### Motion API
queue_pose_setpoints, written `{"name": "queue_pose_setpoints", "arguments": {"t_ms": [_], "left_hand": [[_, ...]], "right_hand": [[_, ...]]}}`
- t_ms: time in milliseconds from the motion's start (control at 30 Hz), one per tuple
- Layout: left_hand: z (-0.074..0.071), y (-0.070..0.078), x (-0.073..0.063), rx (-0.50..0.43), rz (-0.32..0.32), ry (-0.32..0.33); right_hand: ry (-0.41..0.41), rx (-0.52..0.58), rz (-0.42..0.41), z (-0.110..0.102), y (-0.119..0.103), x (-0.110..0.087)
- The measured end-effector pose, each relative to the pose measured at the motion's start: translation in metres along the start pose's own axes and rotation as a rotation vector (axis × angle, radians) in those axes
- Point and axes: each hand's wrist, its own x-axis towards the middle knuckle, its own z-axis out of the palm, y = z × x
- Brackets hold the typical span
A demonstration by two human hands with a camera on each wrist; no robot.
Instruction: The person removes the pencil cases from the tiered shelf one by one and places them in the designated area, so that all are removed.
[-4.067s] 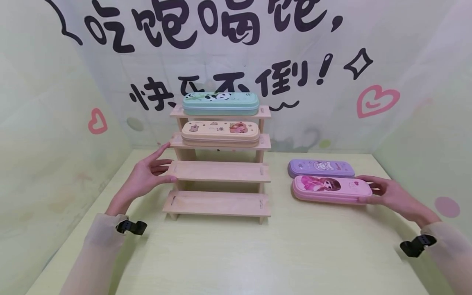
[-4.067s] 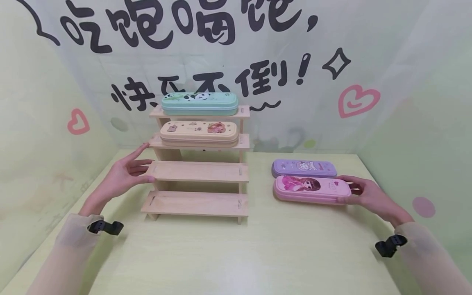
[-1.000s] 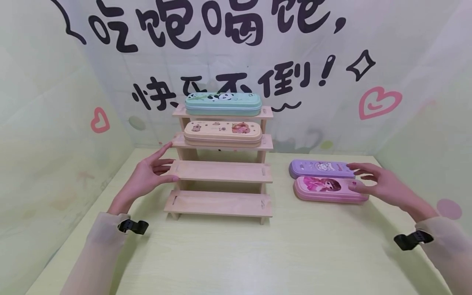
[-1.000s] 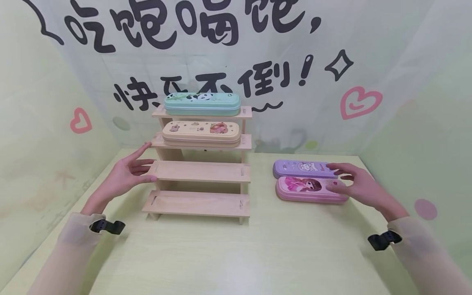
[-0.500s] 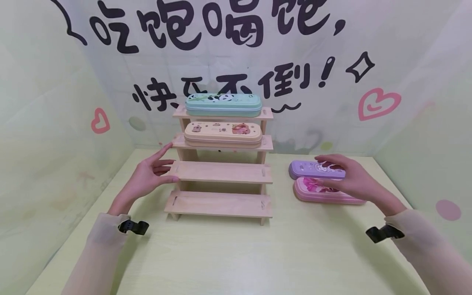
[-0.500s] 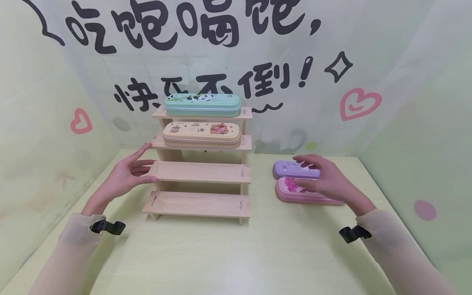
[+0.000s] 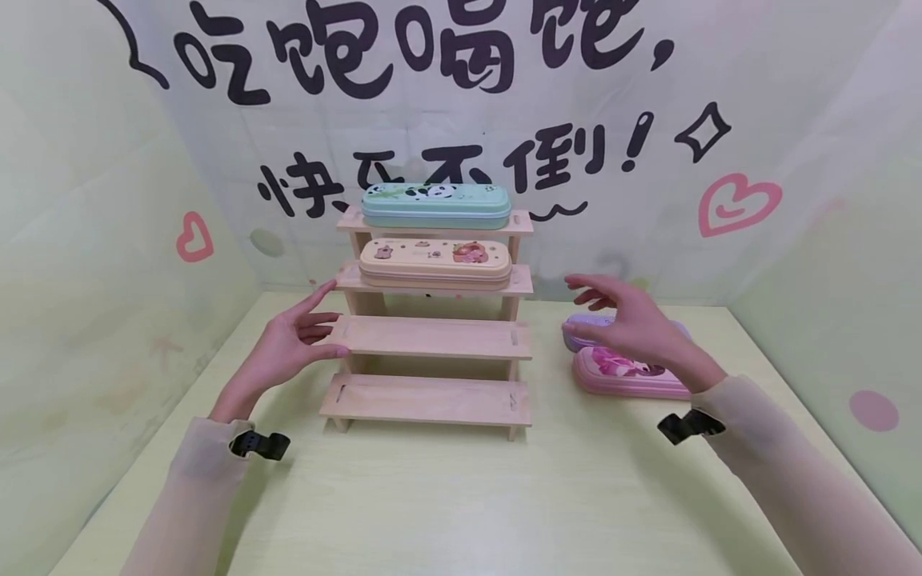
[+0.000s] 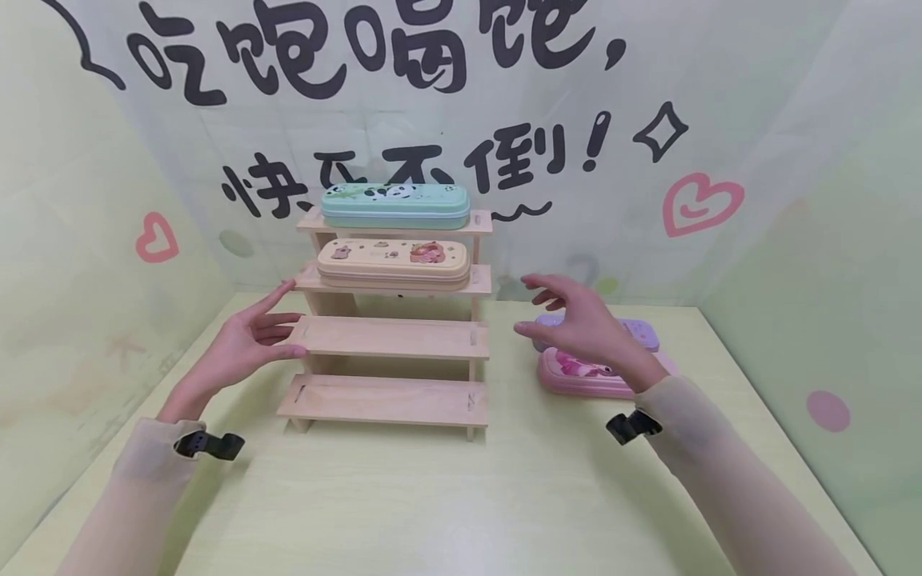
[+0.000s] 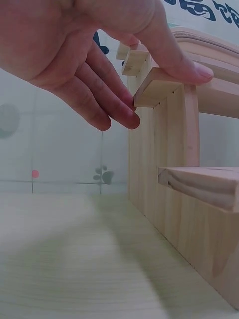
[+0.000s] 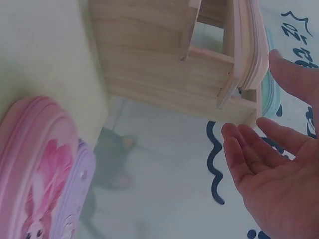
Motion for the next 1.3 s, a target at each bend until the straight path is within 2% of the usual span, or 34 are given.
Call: {"name": "queue_pose_setpoints", "arguments": {"t_ms": [333,600,1000,1300], "left_hand": [[-0.001,0.001,-0.001,-0.011,-0.023,-0.007],[-0.001,0.001,-0.001,-0.009,-0.021,-0.003],[-0.002,0.002,0.001,0.008,-0.033,-0.003],[-0.001,0.002,0.001,0.010,-0.021,-0.007]], "right_hand": [[0.007,-0.048,0.014,0.016,-0.015,0.043],[0.018,0.039,0.024,0.031,-0.025,0.070],[0.002,0.047,0.002,0.041,-0.034,0.092],[0.031,0.072,0.030,0.043,-0.039,0.095]]}}
